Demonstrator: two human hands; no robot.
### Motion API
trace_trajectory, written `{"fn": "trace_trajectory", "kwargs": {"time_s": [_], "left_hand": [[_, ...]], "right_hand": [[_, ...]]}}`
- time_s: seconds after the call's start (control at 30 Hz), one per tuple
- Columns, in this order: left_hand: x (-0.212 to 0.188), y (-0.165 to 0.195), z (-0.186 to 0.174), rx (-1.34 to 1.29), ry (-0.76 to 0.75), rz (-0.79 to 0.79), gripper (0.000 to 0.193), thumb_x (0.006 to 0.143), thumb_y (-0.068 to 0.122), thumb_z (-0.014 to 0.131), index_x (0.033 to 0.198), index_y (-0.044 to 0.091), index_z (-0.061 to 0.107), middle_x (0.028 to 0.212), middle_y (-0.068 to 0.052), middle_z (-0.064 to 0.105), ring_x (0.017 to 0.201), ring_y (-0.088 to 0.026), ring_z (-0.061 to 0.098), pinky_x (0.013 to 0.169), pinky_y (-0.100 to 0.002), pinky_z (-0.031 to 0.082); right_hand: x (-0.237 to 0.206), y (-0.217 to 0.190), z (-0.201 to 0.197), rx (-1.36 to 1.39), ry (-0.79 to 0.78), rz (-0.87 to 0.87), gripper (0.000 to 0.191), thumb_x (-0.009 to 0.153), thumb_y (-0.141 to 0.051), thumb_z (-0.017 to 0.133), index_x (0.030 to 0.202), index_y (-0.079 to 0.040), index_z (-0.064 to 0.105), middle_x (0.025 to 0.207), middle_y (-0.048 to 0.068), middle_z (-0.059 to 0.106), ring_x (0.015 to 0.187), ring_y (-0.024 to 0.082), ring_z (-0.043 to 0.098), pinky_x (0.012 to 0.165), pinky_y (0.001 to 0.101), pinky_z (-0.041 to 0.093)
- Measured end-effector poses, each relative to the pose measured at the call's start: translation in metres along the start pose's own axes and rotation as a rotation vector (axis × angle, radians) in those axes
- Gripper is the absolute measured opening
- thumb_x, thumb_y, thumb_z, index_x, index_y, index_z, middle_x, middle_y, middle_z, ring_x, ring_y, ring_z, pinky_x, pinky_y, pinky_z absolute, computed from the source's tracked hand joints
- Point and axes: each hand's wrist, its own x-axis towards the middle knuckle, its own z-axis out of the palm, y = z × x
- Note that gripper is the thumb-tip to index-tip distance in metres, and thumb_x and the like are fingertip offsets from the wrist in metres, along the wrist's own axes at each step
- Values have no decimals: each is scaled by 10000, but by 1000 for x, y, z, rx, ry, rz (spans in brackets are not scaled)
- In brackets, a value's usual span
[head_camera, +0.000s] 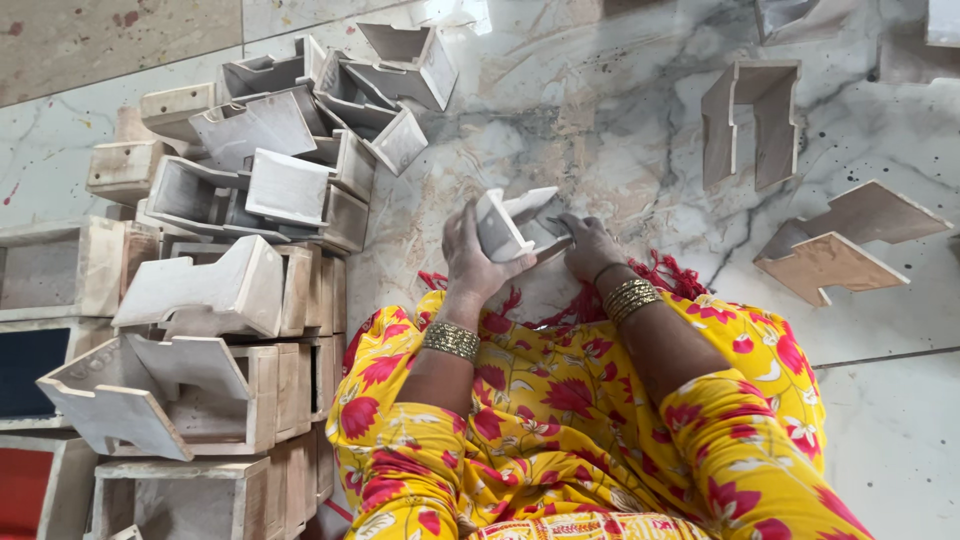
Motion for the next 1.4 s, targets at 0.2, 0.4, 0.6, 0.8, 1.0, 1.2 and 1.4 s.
{"fn": "trace_trajectory", "kwargs": {"time_s": [0.2,0.4,0.6,0.8,1.0,1.2,1.4], "left_hand": [[11,-17,-4,-514,-217,-577,1397,620,625,848,1667,192,30,1591,-259,149,1503,-385,150,1188,-513,243],[20,-15,-1,-1052,-68,-607,1152,745,611,789,1589,68,225,1609,-241,365,1451,-366,420,1137,-466,369],[16,-11,3,-640,73,-466,1111,666,480,801,1573,113,274,1565,-230,222,1429,-379,354,1137,-460,419],[15,-5,8,-338,69,-320,1140,606,468,843,1566,131,329,1603,-254,159,1455,-418,287,1172,-487,306],[15,-4,-8,-413,124,-152,1084,608,431,856,1540,132,390,1603,-269,185,1500,-426,290,1228,-469,306],[6,21,-13,-146,30,-48,1112,578,461,882,1528,187,372,1623,-219,205,1487,-430,299,1176,-558,272],[-1,44,-23,-115,-24,10,1111,572,462,867,1523,200,356,1628,-210,189,1438,-449,331,1164,-573,313]], "right_hand": [[-32,-15,2,-130,-29,-162,737,860,-144,639,1518,-349,378,1555,91,374,1319,379,472,1069,506,451],[-44,-18,-20,-160,182,-547,835,716,-7,603,1479,-320,476,1506,107,469,1309,344,528,1092,489,440],[-42,-20,-14,-205,-7,-429,826,777,-27,573,1538,-301,407,1500,136,441,1252,415,538,1084,480,478],[-28,-17,-8,-83,-43,-55,564,1023,-141,434,1566,-275,357,1466,148,518,1292,378,588,1024,479,577],[-11,-7,-25,-210,-146,242,568,1013,-335,538,1549,-410,365,1581,148,335,1418,454,407,1145,556,419],[-3,5,-21,-76,364,-395,791,820,-56,606,1562,-222,389,1515,168,421,1265,495,448,1064,593,413],[7,6,-9,175,757,-605,824,852,55,530,1624,-180,367,1534,121,443,1358,430,513,1144,566,434]]}}
